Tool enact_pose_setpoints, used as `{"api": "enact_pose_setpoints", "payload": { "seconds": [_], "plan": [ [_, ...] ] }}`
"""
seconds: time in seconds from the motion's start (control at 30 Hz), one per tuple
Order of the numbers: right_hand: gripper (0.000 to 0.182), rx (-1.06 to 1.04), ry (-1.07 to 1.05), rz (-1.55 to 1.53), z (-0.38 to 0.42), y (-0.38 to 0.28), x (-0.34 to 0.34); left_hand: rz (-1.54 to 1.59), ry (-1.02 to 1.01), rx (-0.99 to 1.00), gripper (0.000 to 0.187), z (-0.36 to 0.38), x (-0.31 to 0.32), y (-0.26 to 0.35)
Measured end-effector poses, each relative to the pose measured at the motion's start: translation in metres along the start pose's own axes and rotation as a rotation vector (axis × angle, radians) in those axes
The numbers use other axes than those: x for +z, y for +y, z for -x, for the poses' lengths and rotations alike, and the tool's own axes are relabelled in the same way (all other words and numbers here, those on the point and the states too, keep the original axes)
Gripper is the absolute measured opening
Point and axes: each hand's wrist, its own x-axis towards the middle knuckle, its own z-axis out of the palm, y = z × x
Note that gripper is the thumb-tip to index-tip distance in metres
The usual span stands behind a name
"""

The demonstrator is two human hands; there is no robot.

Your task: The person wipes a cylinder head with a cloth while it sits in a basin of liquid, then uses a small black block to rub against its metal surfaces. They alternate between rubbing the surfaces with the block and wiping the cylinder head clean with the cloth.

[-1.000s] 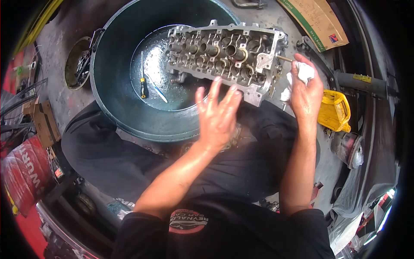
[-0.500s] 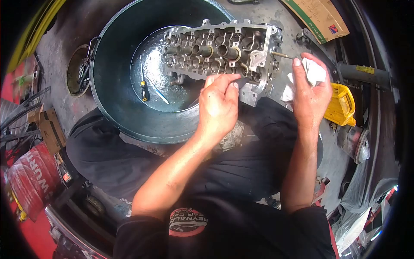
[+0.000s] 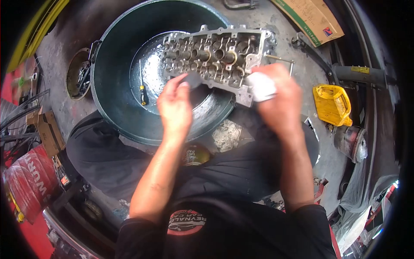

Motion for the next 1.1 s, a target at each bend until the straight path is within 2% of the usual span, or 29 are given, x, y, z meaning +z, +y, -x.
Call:
{"api": "enact_pose_setpoints", "payload": {
  "seconds": [0.03, 0.07, 0.1, 0.2, 0.23, 0.37, 0.47, 0.6, 0.8, 0.93, 1.0, 1.03, 1.1],
  "plan": [
    [0.023, -0.129, -0.07, 0.149, 0.002, -0.006, 0.011, -0.061, 0.015, -0.063, 0.027, 0.001, -0.009, 0.003],
    [0.017, -0.11, -0.29, 0.371, 0.006, -0.002, 0.022, -0.072, 0.057, 0.054, 0.024, -0.002, -0.013, -0.007],
    [0.008, -0.127, -0.291, 0.413, 0.005, -0.008, 0.025, -0.076, 0.058, 0.019, 0.024, -0.002, -0.017, -0.012],
    [0.008, -0.162, -0.354, 0.584, 0.001, -0.015, 0.033, -0.079, 0.02, -0.072, 0.025, 0.004, -0.02, -0.014],
    [0.008, -0.171, -0.342, 0.597, 0.0, -0.015, 0.035, -0.084, 0.003, -0.099, 0.025, 0.005, -0.021, -0.014],
    [0.008, -0.23, -0.298, 0.617, -0.003, -0.018, 0.038, -0.091, 0.031, 0.063, 0.024, 0.006, -0.024, -0.015],
    [0.009, -0.259, -0.295, 0.584, -0.002, -0.016, 0.037, -0.039, 0.08, -0.041, 0.024, -0.002, -0.034, -0.015],
    [0.012, -0.229, -0.325, 0.657, 0.0, -0.012, 0.039, 0.052, 0.092, -0.041, 0.025, -0.014, -0.032, -0.019],
    [0.015, -0.172, -0.456, 0.842, -0.003, -0.022, 0.047, 0.033, 0.023, -0.069, 0.024, -0.009, -0.018, -0.018],
    [0.02, -0.229, -0.593, 0.981, -0.009, -0.026, 0.048, 0.051, 0.012, -0.07, 0.022, -0.007, -0.009, -0.028],
    [0.023, -0.34, -0.675, 1.027, -0.015, -0.027, 0.046, -0.008, -0.026, -0.08, 0.023, -0.005, -0.01, -0.024],
    [0.022, -0.38, -0.784, 1.015, -0.022, -0.03, 0.042, -0.033, -0.041, -0.08, 0.023, -0.004, -0.011, -0.022],
    [0.022, -0.346, -0.938, 0.959, -0.042, -0.032, 0.036, 0.059, -0.054, -0.07, 0.022, -0.003, -0.012, -0.023]
  ]
}}
